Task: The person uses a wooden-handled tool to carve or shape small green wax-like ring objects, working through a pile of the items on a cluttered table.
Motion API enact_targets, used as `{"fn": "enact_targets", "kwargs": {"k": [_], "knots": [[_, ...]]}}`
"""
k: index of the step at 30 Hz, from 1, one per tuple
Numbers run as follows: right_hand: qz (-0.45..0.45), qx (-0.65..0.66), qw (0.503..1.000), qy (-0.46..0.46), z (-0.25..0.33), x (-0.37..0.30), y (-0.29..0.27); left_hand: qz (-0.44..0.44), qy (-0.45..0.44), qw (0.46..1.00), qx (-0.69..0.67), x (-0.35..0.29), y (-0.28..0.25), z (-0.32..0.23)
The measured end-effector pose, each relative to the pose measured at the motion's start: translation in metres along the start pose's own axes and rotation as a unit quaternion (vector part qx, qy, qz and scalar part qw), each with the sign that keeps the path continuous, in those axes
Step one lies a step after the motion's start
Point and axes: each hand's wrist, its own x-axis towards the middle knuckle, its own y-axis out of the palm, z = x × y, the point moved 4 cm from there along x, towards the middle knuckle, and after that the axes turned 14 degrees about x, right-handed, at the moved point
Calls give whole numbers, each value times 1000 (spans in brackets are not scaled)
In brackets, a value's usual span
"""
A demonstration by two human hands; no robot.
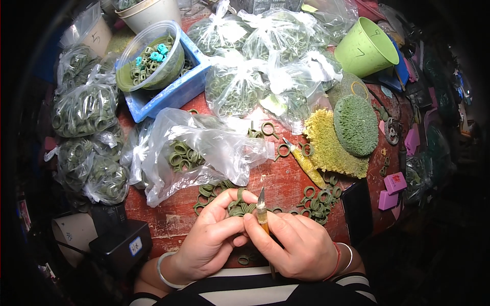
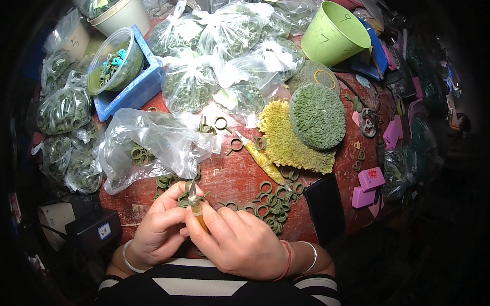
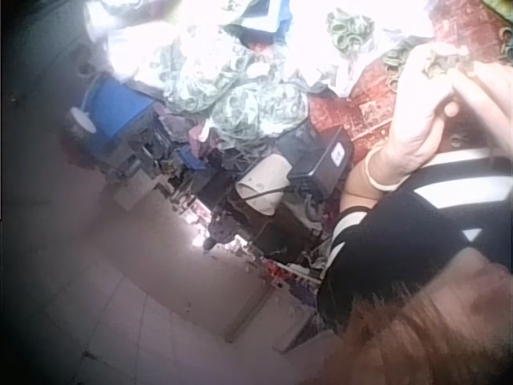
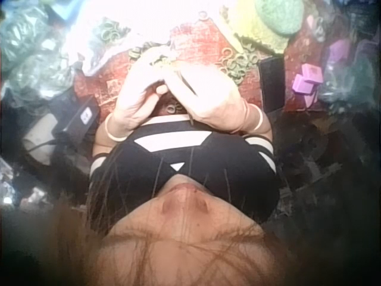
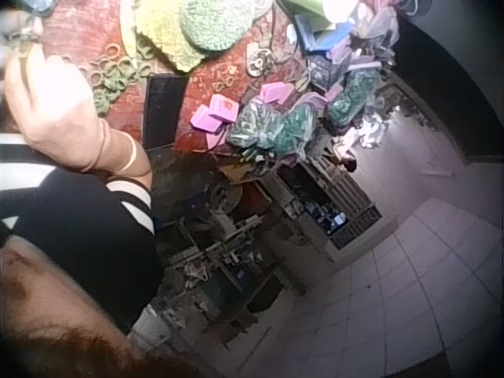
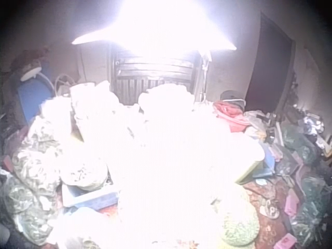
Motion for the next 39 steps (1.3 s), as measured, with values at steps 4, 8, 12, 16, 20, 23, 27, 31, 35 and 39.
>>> {"fn": "enact_targets", "kwargs": {"k": [4, 8, 12, 16, 20, 23, 27, 31, 35, 39], "knots": [[-1, -1, 1000, -3, 0, 0, 0, 2, 1, 1000, -3, 0, -1, 1], [-1, 0, 1000, 0, 0, -1, 1, -16, -8, 1000, -6, 0, 0, 1], [0, 3, 1000, 1, 0, -1, 0, 7, 0, 1000, -4, 0, 0, 0], [2, 5, 1000, 1, 0, -1, 0, 7, 1, 1000, -1, 0, -1, 1], [5, 2, 1000, 0, 1, 0, 0, 6, 1, 1000, -1, 0, -2, 2], [5, 2, 1000, 4, 1, 0, -1, 8, 6, 1000, 1, -1, -1, 1], [8, 6, 1000, 2, 1, 1, -1, -23, -7, 1000, 2, -1, 2, -1], [2, 7, 1000, 3, 0, 1, 0, -34, -9, 999, 9, -1, 2, -2], [4, 3, 1000, 4, 0, 1, 0, -31, -10, 999, 4, -1, 1, -1], [6, 1, 1000, 4, 0, 0, 0, -29, -8, 1000, 7, 0, 0, -1]]}}
